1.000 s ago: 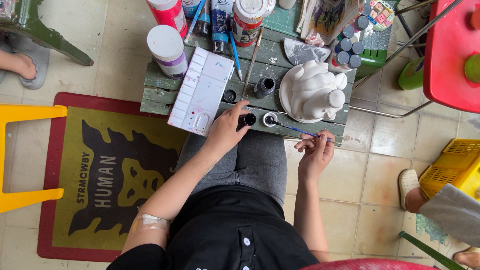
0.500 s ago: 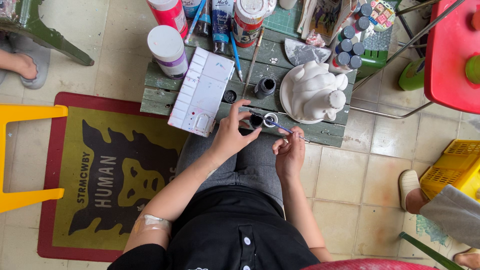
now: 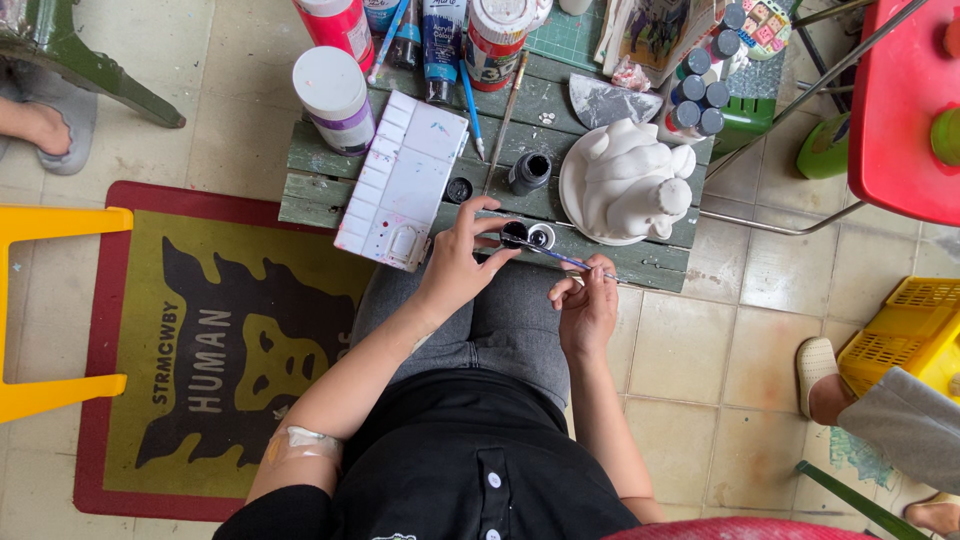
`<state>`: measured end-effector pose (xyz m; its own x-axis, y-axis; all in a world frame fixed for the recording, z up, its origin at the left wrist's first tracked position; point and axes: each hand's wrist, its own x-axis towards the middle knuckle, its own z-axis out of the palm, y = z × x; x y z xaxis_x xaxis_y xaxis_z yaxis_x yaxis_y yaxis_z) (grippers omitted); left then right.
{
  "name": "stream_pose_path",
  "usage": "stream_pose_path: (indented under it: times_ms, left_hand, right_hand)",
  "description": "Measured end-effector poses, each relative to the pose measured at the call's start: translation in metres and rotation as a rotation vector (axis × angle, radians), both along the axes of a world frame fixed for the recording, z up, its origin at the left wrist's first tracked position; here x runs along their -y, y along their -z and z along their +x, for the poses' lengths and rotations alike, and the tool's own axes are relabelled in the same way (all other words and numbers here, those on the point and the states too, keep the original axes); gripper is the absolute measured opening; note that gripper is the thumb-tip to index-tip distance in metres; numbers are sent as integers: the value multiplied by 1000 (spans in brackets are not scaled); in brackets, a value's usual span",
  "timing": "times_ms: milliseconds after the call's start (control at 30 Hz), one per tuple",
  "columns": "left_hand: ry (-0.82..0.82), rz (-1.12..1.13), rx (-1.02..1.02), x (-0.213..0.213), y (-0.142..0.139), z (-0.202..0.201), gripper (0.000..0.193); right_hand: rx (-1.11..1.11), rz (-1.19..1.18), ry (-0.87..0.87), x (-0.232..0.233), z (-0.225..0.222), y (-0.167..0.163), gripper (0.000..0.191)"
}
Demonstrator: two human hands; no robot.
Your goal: The person sits at a cluttered paint table, opens small paint bottles, and pours yellow paint from a bottle into a small cup. They dip a brush into the paint and stir or mix it, repeatedly handling the bottle, cap, and cup while a white plaster figurine sits on the table.
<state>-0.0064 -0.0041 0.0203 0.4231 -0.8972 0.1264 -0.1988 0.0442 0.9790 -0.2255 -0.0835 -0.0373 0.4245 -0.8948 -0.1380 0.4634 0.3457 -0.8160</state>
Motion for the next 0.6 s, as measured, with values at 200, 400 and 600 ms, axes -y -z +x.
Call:
stream_pose_path:
  times_ms: [200, 400, 600]
  left_hand:
    - [-6, 39, 22, -2, -1, 6, 63]
    - [-24, 52, 78, -4, -1, 11, 62]
    - [-29, 34, 77, -5, -2, 11, 61]
  right_hand:
    - [-29, -75, 20, 4, -8, 3, 19]
    - [-87, -214, 15, 10, -18, -5, 16]
    - [-198, -376, 43, 12, -30, -15, 13]
